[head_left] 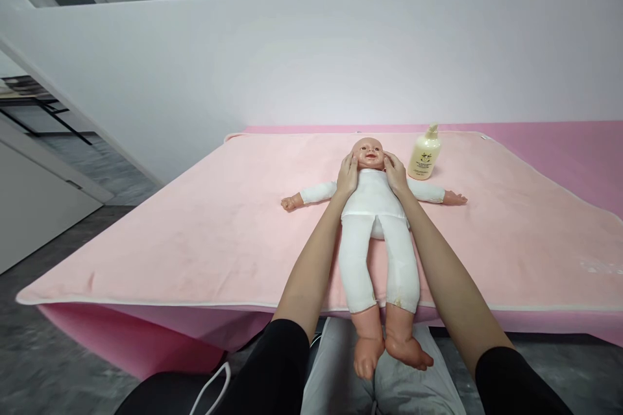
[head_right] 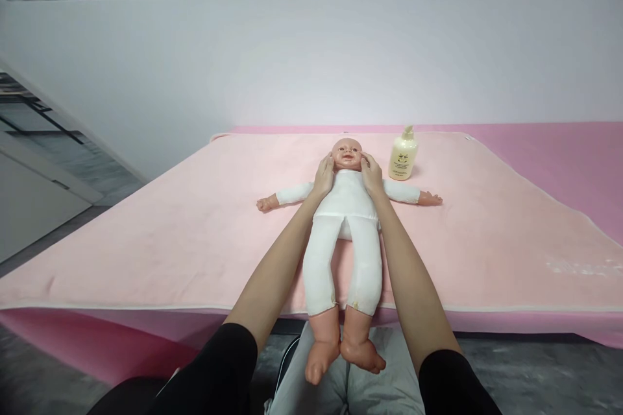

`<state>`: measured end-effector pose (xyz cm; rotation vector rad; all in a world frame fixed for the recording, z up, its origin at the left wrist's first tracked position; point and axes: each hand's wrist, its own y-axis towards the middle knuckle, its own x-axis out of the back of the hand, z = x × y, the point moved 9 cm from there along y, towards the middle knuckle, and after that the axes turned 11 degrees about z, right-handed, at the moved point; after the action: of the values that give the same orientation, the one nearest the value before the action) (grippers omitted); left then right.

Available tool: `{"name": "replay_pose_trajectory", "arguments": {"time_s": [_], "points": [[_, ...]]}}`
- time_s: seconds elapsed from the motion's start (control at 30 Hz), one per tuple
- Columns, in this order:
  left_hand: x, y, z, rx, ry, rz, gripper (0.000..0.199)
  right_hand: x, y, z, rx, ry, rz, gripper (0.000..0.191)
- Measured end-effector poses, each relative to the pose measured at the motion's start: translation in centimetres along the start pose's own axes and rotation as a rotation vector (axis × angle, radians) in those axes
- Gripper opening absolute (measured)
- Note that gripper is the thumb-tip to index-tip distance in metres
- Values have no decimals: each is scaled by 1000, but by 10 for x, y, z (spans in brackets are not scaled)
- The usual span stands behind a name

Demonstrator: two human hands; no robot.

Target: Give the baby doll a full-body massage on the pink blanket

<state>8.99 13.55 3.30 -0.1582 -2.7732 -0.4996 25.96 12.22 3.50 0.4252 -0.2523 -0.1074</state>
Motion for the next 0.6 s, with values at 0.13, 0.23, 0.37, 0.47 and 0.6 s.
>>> {"name": "replay_pose_trajectory", "arguments": {"time_s": [0.13,0.23,0.37,0.47,0.6], "points": [[-1,-1,-2,7,29,21,59,-7,-3,3,-39,-5,27,55],[-1,-1,-2,6,52,31,67,-8,-4,4,-46,-7,20,66],[-2,0,-2,-11,67,40,66,-7,-5,6,-41,-4,26,65],[-2,0,0,-1,74,37,64,-6,-4,5,-40,8,39,61],[-2,0,0,20,82,40,62,-5,-2,1,-31,14,45,60]]}}
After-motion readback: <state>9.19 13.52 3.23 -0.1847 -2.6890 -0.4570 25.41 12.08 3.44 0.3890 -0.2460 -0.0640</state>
